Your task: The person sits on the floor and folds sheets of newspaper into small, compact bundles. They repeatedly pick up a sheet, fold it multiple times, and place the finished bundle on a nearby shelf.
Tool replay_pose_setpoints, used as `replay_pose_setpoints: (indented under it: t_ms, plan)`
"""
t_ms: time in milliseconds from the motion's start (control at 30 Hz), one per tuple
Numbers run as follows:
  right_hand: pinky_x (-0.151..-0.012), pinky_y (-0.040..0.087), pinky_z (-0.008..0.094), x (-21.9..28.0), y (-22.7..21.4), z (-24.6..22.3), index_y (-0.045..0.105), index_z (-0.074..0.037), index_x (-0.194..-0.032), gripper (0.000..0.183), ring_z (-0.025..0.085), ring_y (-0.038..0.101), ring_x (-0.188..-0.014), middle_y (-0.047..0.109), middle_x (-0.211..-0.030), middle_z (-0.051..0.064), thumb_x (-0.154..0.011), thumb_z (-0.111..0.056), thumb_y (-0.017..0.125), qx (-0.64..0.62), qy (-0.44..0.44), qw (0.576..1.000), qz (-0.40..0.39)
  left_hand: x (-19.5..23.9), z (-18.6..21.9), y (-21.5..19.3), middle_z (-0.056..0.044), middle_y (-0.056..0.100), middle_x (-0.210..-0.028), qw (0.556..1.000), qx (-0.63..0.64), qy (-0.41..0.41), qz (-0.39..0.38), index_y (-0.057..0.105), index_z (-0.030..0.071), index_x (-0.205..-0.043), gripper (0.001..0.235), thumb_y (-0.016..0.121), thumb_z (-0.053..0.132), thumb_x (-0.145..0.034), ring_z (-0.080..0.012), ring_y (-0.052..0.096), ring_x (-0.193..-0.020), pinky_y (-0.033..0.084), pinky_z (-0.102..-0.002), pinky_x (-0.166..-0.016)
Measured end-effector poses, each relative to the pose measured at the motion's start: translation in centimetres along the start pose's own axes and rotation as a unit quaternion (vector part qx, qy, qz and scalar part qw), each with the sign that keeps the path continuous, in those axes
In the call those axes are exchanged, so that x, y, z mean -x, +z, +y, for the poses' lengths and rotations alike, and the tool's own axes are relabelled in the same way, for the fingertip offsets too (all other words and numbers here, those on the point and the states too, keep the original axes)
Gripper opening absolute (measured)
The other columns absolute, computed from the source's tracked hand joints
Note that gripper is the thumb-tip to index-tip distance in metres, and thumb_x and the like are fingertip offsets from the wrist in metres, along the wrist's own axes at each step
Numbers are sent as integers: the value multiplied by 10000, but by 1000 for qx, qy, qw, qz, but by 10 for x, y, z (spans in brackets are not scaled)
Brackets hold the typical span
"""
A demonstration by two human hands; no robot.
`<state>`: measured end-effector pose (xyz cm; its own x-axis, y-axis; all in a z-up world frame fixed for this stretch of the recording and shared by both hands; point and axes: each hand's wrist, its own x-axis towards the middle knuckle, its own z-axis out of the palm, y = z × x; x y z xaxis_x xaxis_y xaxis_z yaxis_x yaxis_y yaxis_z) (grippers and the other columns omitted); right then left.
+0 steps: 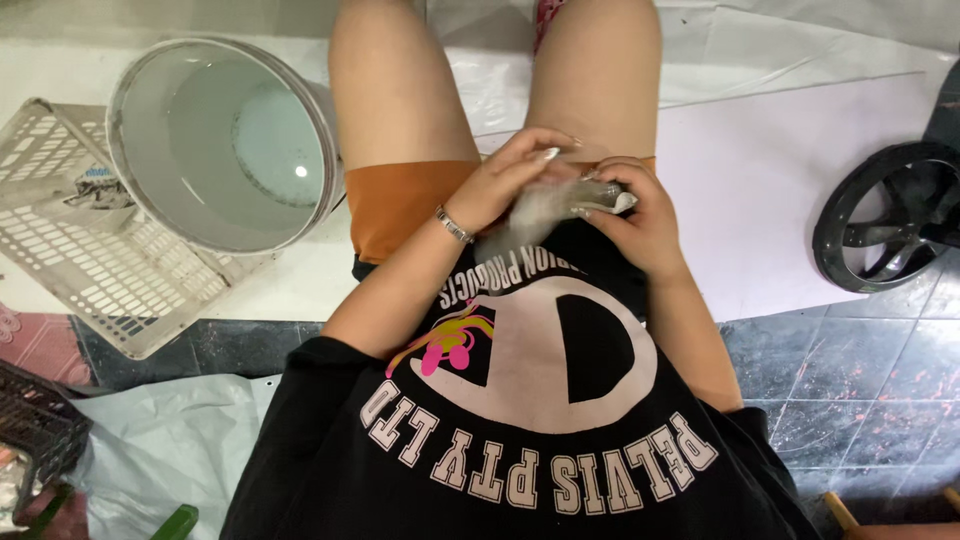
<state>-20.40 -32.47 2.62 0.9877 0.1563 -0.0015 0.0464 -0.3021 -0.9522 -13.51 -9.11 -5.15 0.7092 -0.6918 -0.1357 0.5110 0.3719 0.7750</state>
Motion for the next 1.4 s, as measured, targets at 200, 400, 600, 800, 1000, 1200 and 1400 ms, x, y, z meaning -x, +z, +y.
replay_pose_setpoints:
  t_ms: [200,400,600,800,1000,1200,1400]
  plan:
    - [-1066,497,328,25,12,51,459,-24,-1384,446,200,599,-1177,603,-1271,102,-1011,-47,703,-35,85,983,160,-4,6,-7,-92,679,-1279,936,-283,122,171,624,61,-1293,248,555,130,-1066,-198,637,-1237,501,-390,-1090]
    - [-1046,484,371,31,9,58,500,-15,-1356,396,244,569,-1146,559,-1238,129,-1032,-106,708,61,87,983,148,28,10,15,24,669,-927,629,-763,127,75,691,245,-963,154,733,387,-922,-202,637,-932,475,-388,-832]
    - [-1172,367,453,14,5,51,538,-9,-1389,459,368,464,-1301,527,-1392,192,-979,-114,714,175,-15,975,138,2,46,69,-20,667,-1212,515,-784,347,6,648,158,-1367,418,659,252,-960,-187,619,-1077,479,-385,-962]
    - [-1199,384,435,7,0,58,557,-27,-1354,410,351,480,-1339,531,-1416,163,-996,-133,726,121,-7,984,132,-15,45,60,-26,661,-1261,597,-736,319,-22,616,156,-1411,413,612,162,-998,-191,645,-1084,487,-408,-1033]
    - [-1138,398,425,-1,-9,22,510,-15,-1363,526,357,427,-1347,395,-1483,213,-943,-145,799,228,-136,937,228,-21,40,53,-37,697,-1197,637,-715,285,-40,674,132,-1346,393,596,113,-961,-211,669,-1003,499,-388,-970]
    - [-1060,419,404,6,-26,-15,756,-125,-1172,364,250,622,-1226,711,-1275,10,-819,-118,845,381,-162,909,51,-11,44,70,-61,715,-1051,678,-708,195,-24,730,99,-1111,215,686,197,-925,-238,708,-941,518,-420,-823]
    - [-1023,419,423,23,-25,-16,738,-119,-1119,431,231,634,-1148,703,-1190,13,-720,-197,880,341,-141,929,1,15,43,86,-88,710,-1006,779,-625,3,-45,719,165,-1286,393,717,254,-903,-313,684,-920,524,-440,-791]
